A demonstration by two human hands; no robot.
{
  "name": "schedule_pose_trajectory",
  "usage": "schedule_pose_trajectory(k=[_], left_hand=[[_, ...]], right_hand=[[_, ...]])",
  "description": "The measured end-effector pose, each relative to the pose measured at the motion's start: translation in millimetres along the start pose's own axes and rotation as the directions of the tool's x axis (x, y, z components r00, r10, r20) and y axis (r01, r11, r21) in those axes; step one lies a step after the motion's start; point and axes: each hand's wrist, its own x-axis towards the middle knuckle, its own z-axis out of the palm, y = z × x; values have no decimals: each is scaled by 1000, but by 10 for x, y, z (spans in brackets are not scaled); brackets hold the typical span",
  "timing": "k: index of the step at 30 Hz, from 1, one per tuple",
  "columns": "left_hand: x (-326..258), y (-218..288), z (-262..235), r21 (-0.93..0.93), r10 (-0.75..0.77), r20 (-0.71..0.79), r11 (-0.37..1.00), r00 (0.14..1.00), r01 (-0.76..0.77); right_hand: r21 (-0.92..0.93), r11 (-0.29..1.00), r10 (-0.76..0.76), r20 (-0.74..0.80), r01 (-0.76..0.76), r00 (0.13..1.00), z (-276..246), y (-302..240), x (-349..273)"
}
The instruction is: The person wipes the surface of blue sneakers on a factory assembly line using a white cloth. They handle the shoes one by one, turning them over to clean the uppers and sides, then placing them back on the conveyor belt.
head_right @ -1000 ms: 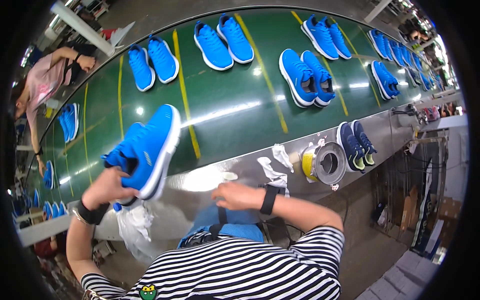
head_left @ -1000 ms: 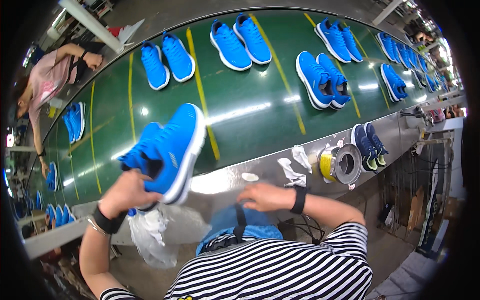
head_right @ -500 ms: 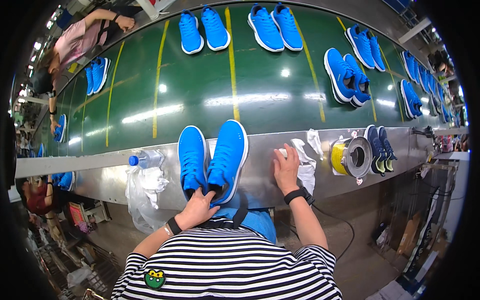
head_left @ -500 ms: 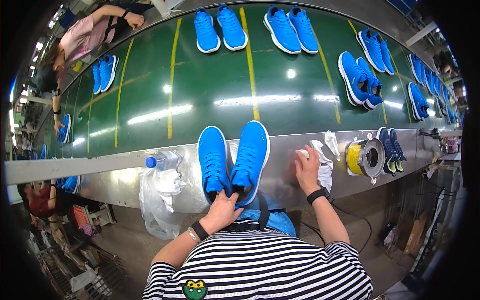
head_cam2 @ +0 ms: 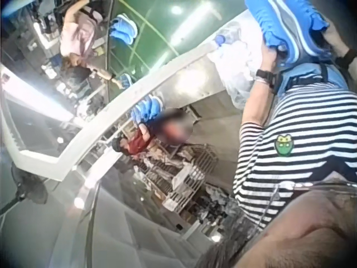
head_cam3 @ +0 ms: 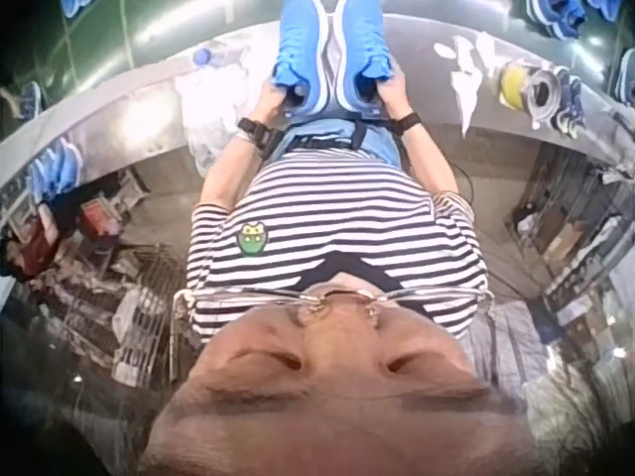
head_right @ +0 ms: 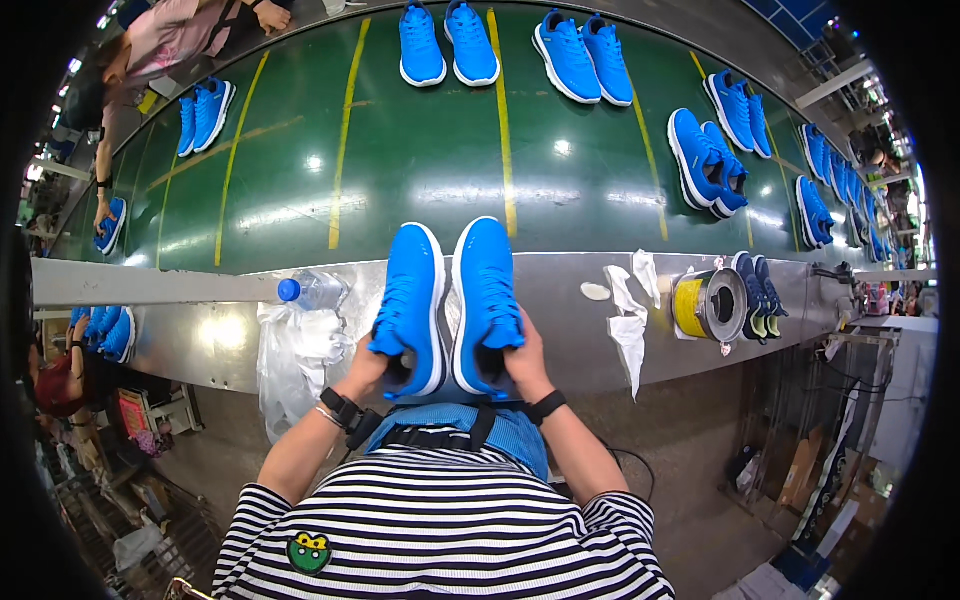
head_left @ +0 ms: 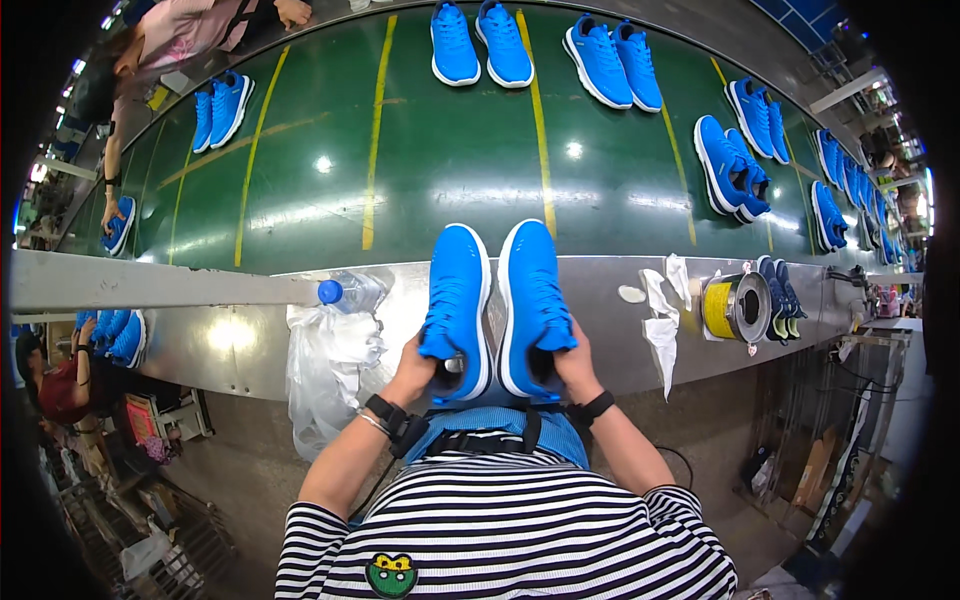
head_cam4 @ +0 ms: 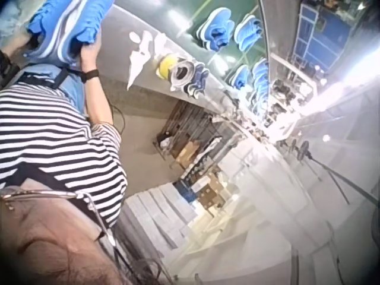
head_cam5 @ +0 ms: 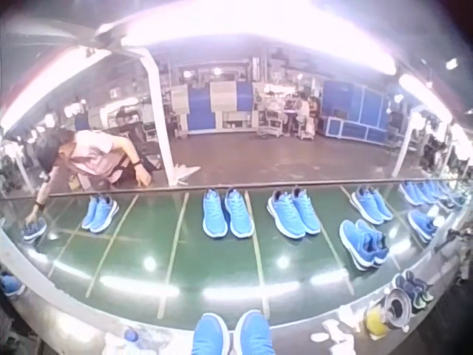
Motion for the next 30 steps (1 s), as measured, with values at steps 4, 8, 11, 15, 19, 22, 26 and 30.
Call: schedule_pose_trajectory(k=[4, 8, 11, 15, 19, 22, 26, 30], left_hand=[[94, -47, -155, -287, -290, 217, 894, 932, 344], [160, -166, -170, -325, -260, 291, 878, 921, 351], [174, -166, -140, -279, -289, 293, 886, 911, 371], [114, -252, -106, -305, -300, 308, 868, 903, 392], [50, -121, -27, -249, -271, 355, 895, 895, 370], [33, -63, -37, -157, -307, 351, 912, 885, 379], [46, 22, -19, -130, -336, 346, 908, 876, 399], [164, -168, -173, 23, -24, 391, 1000, 920, 17]], right_hand=[[171, 970, 128, 235, -171, 964, -271, 246, -35], [171, 955, 185, 297, -242, 937, -287, 315, -72], [231, 925, 211, 348, -301, 914, -307, 332, -43], [309, 847, 296, 402, -433, 866, -333, 332, -78], [227, 895, 250, 459, -385, 852, -415, 521, -72], [222, 899, 241, 471, -378, 849, -444, 528, -61], [217, 907, 219, 490, -362, 843, -532, 465, -51], [202, 928, 170, 521, -314, 837, -672, 333, -3]])
